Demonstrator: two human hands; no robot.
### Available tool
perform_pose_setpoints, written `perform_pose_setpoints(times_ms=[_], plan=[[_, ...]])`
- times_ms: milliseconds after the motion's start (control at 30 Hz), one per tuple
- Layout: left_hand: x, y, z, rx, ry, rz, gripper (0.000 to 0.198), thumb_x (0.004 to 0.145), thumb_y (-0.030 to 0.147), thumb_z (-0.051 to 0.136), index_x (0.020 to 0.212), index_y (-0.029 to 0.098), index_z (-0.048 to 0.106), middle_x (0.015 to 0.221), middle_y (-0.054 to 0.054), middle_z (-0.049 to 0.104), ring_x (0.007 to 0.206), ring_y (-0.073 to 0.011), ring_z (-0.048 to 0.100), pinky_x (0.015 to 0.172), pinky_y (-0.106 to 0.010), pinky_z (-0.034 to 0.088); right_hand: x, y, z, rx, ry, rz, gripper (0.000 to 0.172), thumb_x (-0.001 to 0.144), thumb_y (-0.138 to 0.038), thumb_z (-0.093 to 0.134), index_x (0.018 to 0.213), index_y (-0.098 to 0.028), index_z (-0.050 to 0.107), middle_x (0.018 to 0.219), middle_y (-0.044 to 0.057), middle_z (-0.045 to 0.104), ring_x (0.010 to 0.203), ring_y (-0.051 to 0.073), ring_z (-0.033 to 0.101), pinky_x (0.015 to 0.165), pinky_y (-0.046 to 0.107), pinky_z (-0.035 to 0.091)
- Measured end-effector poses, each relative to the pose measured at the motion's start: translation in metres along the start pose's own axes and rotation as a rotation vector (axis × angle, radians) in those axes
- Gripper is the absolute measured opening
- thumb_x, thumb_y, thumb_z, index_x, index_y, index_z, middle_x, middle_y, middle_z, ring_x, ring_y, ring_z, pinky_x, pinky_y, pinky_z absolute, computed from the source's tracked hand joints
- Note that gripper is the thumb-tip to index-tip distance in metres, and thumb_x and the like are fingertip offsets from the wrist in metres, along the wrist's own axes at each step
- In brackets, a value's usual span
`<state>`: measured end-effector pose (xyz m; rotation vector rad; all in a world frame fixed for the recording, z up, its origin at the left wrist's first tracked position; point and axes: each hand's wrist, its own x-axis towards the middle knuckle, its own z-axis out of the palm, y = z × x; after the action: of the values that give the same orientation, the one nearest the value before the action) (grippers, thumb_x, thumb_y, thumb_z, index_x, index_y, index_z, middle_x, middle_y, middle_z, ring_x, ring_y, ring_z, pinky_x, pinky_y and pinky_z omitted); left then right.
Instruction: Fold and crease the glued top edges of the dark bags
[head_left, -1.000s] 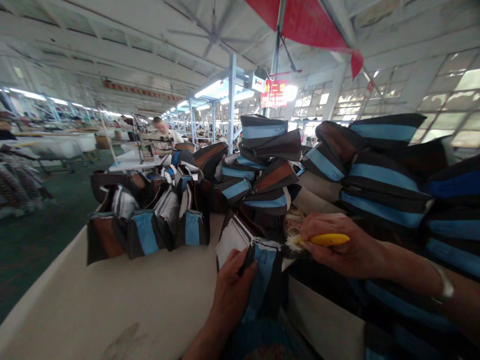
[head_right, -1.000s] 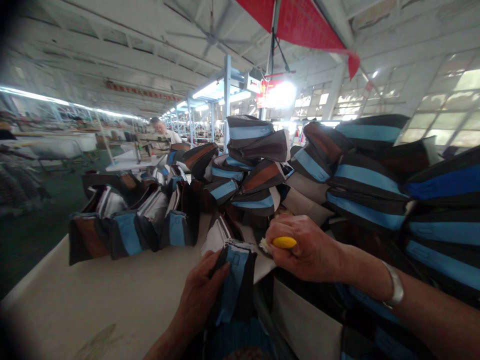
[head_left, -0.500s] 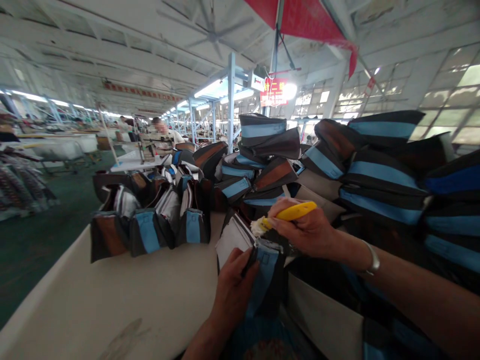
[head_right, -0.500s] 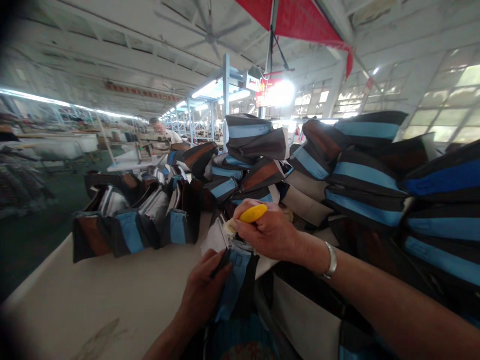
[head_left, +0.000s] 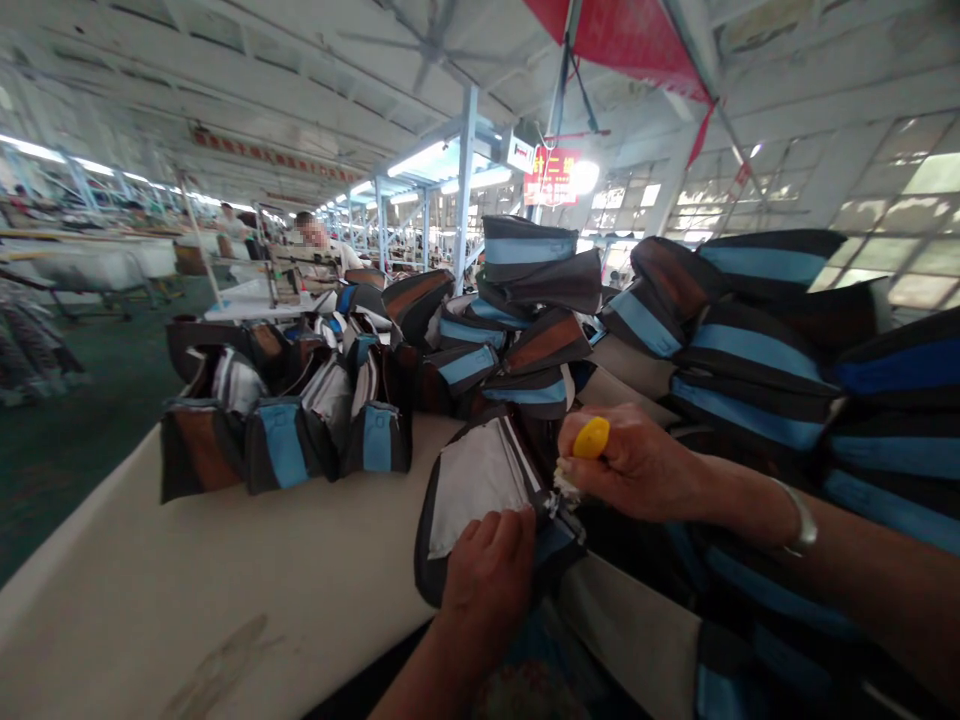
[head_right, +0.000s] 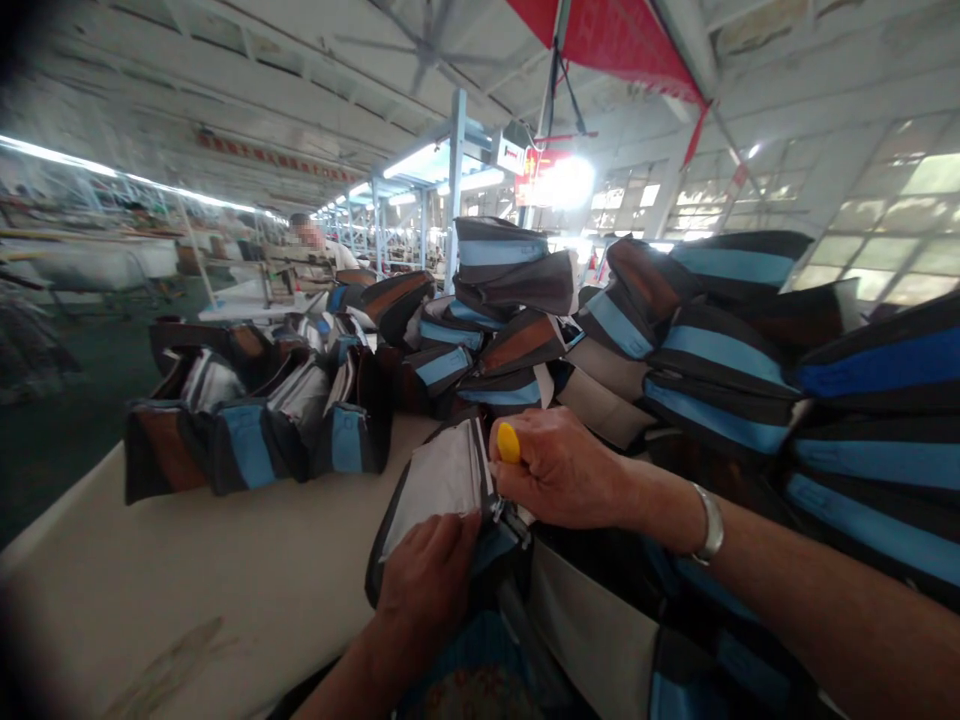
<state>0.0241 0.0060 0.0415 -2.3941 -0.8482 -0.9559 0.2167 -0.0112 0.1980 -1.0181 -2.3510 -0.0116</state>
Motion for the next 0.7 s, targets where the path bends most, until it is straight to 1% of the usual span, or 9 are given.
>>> perform_pose_setpoints(times_ms=[67,100,233,367,400,500,567,633,700], plan=[[0.0,0.003,0.002,0.003,-0.012,0.011,0.026,0.097,0.008,0.039,0.115,0.009,0.058,0.081,-0.006,0.056,0.07,-0.0223,0.054,0.06,-0.037,0.047,0.001,0.0,0.0,0.034,0.026,0.03,0.013,0.09,-0.02,0.051,0.077,-0.017,0.055,0.069,-0.001,0.055,0.061,0.01,0.05,0.061,0.024,0.039],[0.0,0.004,0.002,0.003,-0.02,0.015,0.026,0.097,0.008,0.04,0.115,0.009,0.058,0.082,-0.006,0.057,0.071,-0.0225,0.055,0.06,-0.038,0.047,0.003,0.0,0.002,0.043,0.0,0.036,0.013,0.09,-0.02,0.051,0.078,-0.017,0.055,0.07,-0.001,0.056,0.061,0.01,0.05,0.062,0.023,0.039],[-0.003,0.008,0.001,-0.004,-0.028,0.057,0.026,0.095,0.007,0.04,0.115,0.007,0.057,0.082,-0.006,0.057,0.068,-0.0223,0.055,0.057,-0.038,0.045,0.01,0.005,0.01,-0.085,-0.209,0.043,0.013,0.083,-0.017,0.055,0.07,-0.017,0.054,0.062,-0.001,0.052,0.058,0.011,0.046,0.058,0.025,0.032],[-0.009,0.011,0.002,-0.012,-0.056,0.1,0.028,0.094,0.005,0.042,0.118,0.006,0.056,0.087,-0.007,0.059,0.071,-0.0217,0.056,0.059,-0.037,0.045,0.013,0.006,0.016,-0.064,-0.118,0.101,0.018,0.086,-0.02,0.05,0.07,-0.016,0.054,0.062,-0.001,0.052,0.056,0.01,0.045,0.057,0.025,0.03],[-0.01,0.012,0.003,-0.008,-0.067,0.099,0.028,0.094,0.005,0.043,0.119,0.007,0.056,0.087,-0.007,0.059,0.072,-0.0219,0.056,0.06,-0.037,0.045,0.013,0.005,0.019,-0.058,-0.132,0.094,0.017,0.086,-0.021,0.05,0.07,-0.016,0.055,0.063,0.0,0.053,0.057,0.01,0.045,0.056,0.025,0.03],[-0.014,0.015,0.003,0.0,-0.083,0.099,0.028,0.095,0.006,0.043,0.119,0.009,0.057,0.084,-0.006,0.059,0.071,-0.0215,0.056,0.06,-0.036,0.044,0.013,0.002,0.023,-0.098,-0.286,0.04,0.014,0.08,-0.018,0.056,0.066,-0.016,0.053,0.06,-0.001,0.052,0.054,0.01,0.042,0.054,0.026,0.027],[-0.016,0.015,0.001,-0.009,-0.074,0.106,0.027,0.095,0.007,0.044,0.119,0.01,0.057,0.082,-0.006,0.059,0.07,-0.0207,0.056,0.059,-0.035,0.043,0.014,0.002,0.019,-0.046,-0.365,0.07,0.021,0.078,-0.016,0.055,0.058,-0.016,0.048,0.053,-0.003,0.046,0.05,0.009,0.038,0.051,0.025,0.026],[-0.018,0.009,-0.003,-0.026,-0.043,0.097,0.027,0.096,0.008,0.044,0.119,0.011,0.058,0.081,-0.005,0.06,0.068,-0.0205,0.056,0.059,-0.035,0.042,0.014,0.004,0.008,0.09,-0.3,0.169,0.025,0.081,-0.019,0.053,0.057,-0.016,0.048,0.052,-0.003,0.044,0.049,0.008,0.039,0.049,0.023,0.029],[-0.022,-0.004,-0.008,-0.058,-0.001,0.038,0.027,0.097,0.01,0.044,0.12,0.013,0.058,0.081,-0.006,0.061,0.07,-0.0208,0.056,0.062,-0.035,0.044,0.012,0.007,-0.004,0.258,-0.096,0.286,0.022,0.084,-0.024,0.054,0.064,-0.016,0.055,0.054,-0.003,0.048,0.05,0.009,0.043,0.05,0.021,0.034]])
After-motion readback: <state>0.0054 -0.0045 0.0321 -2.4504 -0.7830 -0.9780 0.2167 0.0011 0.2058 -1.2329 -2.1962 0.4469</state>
